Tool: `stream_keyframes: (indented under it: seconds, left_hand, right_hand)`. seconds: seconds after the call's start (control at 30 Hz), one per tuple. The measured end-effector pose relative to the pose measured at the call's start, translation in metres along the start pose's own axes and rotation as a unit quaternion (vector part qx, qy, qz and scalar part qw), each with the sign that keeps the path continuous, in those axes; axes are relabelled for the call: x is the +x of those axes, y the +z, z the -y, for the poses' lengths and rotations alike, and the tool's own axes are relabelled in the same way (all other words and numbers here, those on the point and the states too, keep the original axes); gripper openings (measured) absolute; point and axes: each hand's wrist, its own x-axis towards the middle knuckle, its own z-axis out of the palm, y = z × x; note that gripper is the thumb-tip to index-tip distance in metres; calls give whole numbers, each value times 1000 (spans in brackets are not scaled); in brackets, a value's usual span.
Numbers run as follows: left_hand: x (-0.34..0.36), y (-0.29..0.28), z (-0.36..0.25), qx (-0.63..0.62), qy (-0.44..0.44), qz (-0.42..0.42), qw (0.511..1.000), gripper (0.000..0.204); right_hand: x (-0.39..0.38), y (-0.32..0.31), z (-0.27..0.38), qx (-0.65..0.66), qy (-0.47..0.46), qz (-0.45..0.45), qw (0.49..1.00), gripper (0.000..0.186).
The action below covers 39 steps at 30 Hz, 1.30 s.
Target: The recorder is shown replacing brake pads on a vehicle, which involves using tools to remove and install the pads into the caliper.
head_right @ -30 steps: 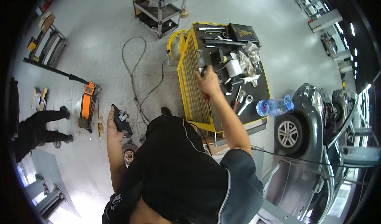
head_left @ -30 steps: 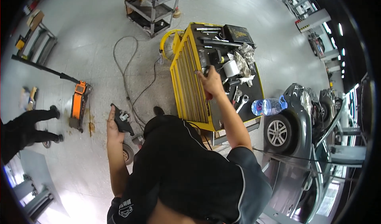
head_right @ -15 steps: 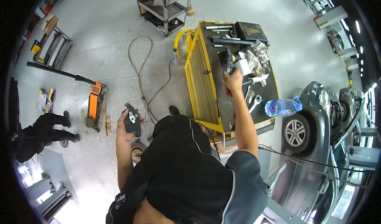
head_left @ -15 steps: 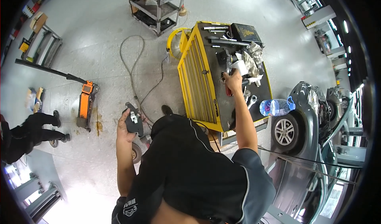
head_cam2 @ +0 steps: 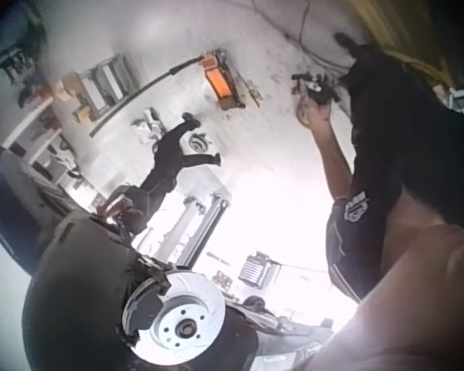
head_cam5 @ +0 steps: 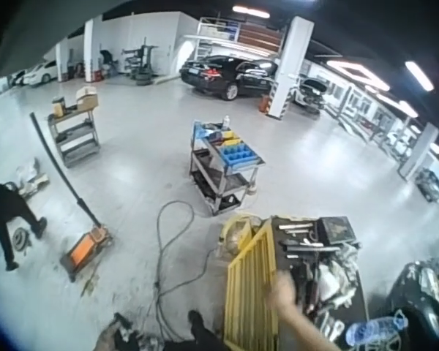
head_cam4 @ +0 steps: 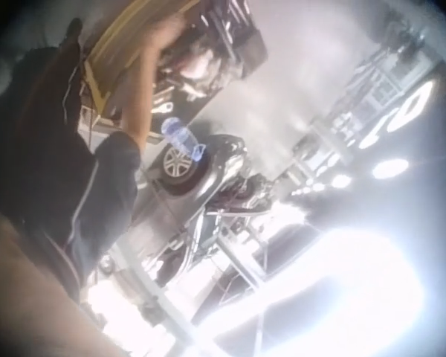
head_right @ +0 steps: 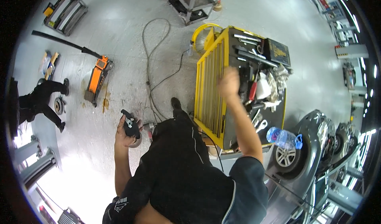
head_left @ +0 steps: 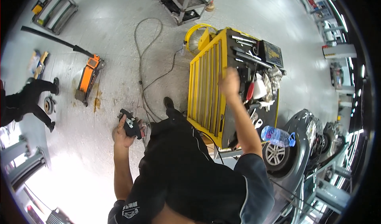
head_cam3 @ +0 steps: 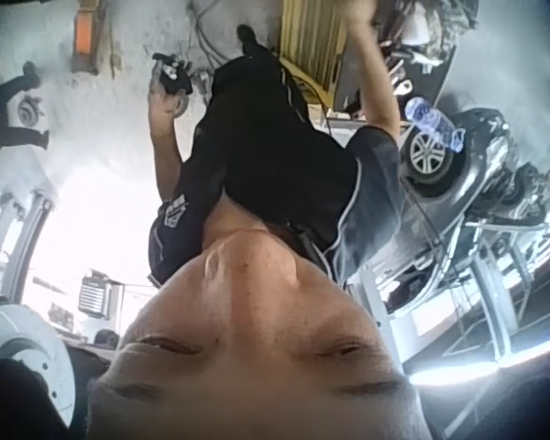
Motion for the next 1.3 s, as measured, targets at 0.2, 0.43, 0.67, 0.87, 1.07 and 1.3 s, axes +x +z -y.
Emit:
stream_keyframes:
  seconds: [0.2,0.43,0.67,0.87,1.07,1.3]
  left_hand:
    - [-11,-22,13,30,42,-8,999,43]
    - [-60,-56,28,-50,68,-147,986,37]
    - [-53,-83,33,-89,27,-137,986,38]
    - [-2,-45,14,-38,-5,-56,998,38]
    - [44,10,6,83,33,-27,996,35]
    - [41,83,6,171,34,8,985,37]
  right_hand:
    - [-117,123,123,9,-151,717,680,28]
    - [-199,167,86,-89,-300,797,517,31]
    - [-215,180,95,-68,-207,844,490,34]
    - [-165,195,127,118,-144,787,588,39]
    - [-36,124,226,465,-11,493,736,41]
    - [48,-43,232,658,-74,383,644,65]
